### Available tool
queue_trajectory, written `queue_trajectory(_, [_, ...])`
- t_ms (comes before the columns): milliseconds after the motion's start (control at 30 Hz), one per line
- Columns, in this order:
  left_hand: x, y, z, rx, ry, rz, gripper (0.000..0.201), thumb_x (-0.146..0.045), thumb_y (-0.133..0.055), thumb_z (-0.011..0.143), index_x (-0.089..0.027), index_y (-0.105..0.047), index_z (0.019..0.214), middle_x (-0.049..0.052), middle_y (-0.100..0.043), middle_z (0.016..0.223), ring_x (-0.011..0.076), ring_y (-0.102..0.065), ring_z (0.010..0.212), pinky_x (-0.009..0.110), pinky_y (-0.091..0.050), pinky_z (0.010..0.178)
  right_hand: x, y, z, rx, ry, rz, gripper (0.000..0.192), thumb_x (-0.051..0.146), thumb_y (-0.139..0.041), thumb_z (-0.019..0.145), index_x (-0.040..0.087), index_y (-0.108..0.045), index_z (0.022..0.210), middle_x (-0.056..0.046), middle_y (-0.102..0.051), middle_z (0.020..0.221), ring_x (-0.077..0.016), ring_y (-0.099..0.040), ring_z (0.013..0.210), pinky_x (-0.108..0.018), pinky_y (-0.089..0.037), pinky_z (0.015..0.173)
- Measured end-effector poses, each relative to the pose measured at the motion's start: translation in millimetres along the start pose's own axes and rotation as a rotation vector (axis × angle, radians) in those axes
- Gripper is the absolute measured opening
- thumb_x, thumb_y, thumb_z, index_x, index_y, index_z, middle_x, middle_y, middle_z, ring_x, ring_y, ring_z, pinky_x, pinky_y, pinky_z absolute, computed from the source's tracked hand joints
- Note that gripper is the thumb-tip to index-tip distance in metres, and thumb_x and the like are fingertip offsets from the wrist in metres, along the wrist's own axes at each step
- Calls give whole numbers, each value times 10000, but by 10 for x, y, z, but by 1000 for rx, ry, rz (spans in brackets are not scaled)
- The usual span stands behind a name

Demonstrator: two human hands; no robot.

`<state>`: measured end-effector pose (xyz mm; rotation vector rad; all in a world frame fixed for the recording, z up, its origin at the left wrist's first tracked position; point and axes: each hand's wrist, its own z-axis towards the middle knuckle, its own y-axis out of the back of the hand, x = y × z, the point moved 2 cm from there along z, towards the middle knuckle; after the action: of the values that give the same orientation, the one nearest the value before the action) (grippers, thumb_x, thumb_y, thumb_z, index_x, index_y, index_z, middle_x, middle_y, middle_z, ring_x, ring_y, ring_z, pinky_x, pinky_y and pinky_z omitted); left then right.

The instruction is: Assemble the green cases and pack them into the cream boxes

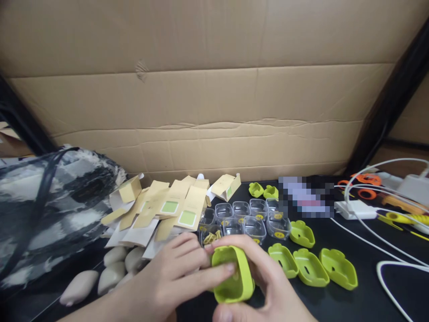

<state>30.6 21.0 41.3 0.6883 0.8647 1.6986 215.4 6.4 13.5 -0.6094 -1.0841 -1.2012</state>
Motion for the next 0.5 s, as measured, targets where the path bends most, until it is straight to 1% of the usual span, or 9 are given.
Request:
queue_trajectory(67, [-21,32,9,-45,7,28,336,-334,-354,1032,-144,-562,1214,16,-696,834,156,-566,668,308,-411,627,26,12,-12,-8,17,-38,470,490,-776,739,473,-597,1173,66,-711,1114,-174,-695,1021,-192,-544,868])
queue_trajectory(167, [-80,-8,9,-56,-21,105,410,-228,-217,1052,-109,-596,1152,14,-678,751,156,-554,633,306,-418,640,-8,-26,-45,27,28,-80,470,452,-781,749,463,-591,1180,55,-707,1106,-184,-694,1002,-209,-553,850])
queue_trajectory(233, [-96,-73,-3,-52,-52,144,431,-194,-196,1048,-86,-605,1131,19,-670,723,161,-552,618,305,-418,620,-46,-50,-55,61,25,-96,452,442,-757,776,436,-579,1191,38,-706,1095,-196,-696,991,-229,-564,824])
queue_trajectory(300, [-67,-133,-19,-29,-47,159,418,-204,-206,1045,-79,-584,1173,30,-678,750,173,-577,649,311,-427,619,-40,-26,-14,72,19,-129,445,485,-730,790,404,-568,1197,21,-698,1106,-208,-684,1021,-258,-559,849])
queue_trajectory(333, [-34,-152,-27,-10,-17,162,402,-224,-221,1045,-79,-548,1228,37,-686,787,181,-594,681,317,-442,641,-12,10,39,81,15,-152,447,520,-708,798,383,-561,1198,10,-691,1120,-214,-676,1039,-277,-554,868])
queue_trajectory(367, [3,-154,-36,-15,14,157,398,-260,-241,1044,-82,-486,1301,45,-690,832,188,-609,713,322,-458,665,33,65,117,87,21,-196,451,562,-674,810,359,-553,1193,-3,-682,1126,-218,-671,1045,-295,-552,878])
queue_trajectory(433, [76,-102,-52,-118,61,108,491,-391,-297,1024,-110,-320,1426,57,-675,903,200,-622,761,322,-482,682,140,226,352,91,43,-325,460,605,-592,849,310,-516,1194,-37,-657,1134,-226,-667,1032,-327,-563,856])
queue_trajectory(467, [106,-56,-56,-178,87,72,572,-468,-315,1002,-135,-245,1461,64,-660,941,203,-622,779,318,-492,679,186,330,504,57,63,-450,445,602,-550,876,287,-498,1185,-47,-646,1117,-225,-665,1017,-341,-566,843])
queue_trajectory(500, [130,0,-56,-236,114,35,640,-544,-316,977,-161,-199,1476,71,-642,976,206,-619,798,314,-501,673,209,441,668,20,59,-529,443,559,-572,880,264,-481,1198,-61,-627,1131,-235,-644,1044,-371,-551,870])
